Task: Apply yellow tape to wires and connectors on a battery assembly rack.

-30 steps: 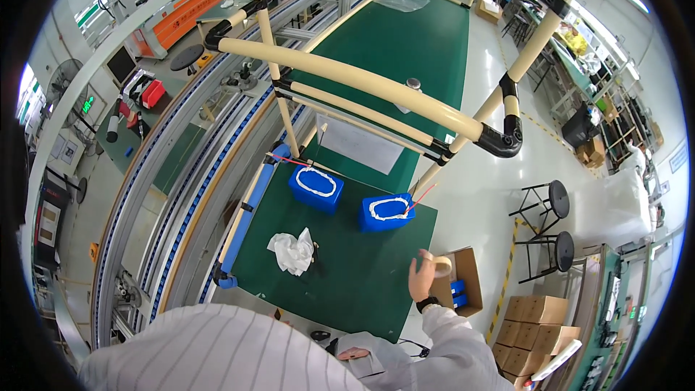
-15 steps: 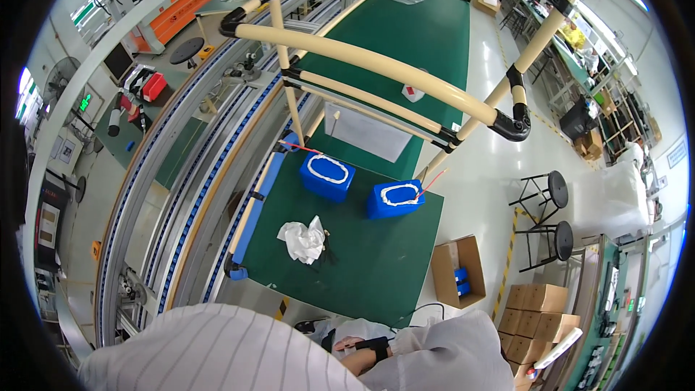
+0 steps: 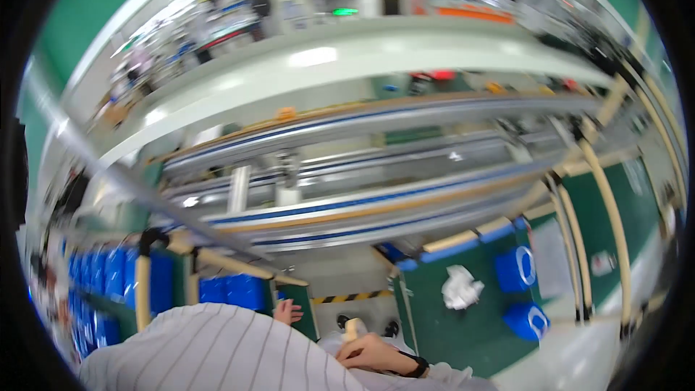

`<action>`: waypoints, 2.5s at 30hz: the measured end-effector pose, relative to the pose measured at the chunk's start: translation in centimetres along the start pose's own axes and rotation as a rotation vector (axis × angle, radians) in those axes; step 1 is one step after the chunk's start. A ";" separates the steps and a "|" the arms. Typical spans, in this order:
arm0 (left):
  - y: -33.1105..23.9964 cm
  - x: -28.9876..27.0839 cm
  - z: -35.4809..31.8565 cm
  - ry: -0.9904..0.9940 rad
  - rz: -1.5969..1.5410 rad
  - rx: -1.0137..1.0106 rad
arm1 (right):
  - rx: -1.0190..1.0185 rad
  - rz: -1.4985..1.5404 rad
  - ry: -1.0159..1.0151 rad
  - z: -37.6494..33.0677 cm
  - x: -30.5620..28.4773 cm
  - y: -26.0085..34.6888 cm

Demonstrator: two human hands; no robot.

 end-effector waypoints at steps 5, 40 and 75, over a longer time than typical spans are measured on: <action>-7.6 -2.7 -3.8 -0.078 0.058 0.359 | 0.032 0.235 -0.090 8.9 -0.7 1.9; -31.3 -2.5 -20.2 -1.465 -0.062 0.959 | -0.594 0.026 -0.086 44.9 -3.1 22.0; -29.5 -1.9 -22.7 -1.133 0.162 0.903 | -0.898 -0.576 -0.026 32.0 8.1 19.7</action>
Point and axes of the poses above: each hand's wrist, its own z-axis towards the middle knuckle, its own x-axis out of the palm, y = z × x, the point moved 2 cm from there along z, towards the middle knuckle, and after that the axes turned 13 degrees about -z, right-handed, at the moved point
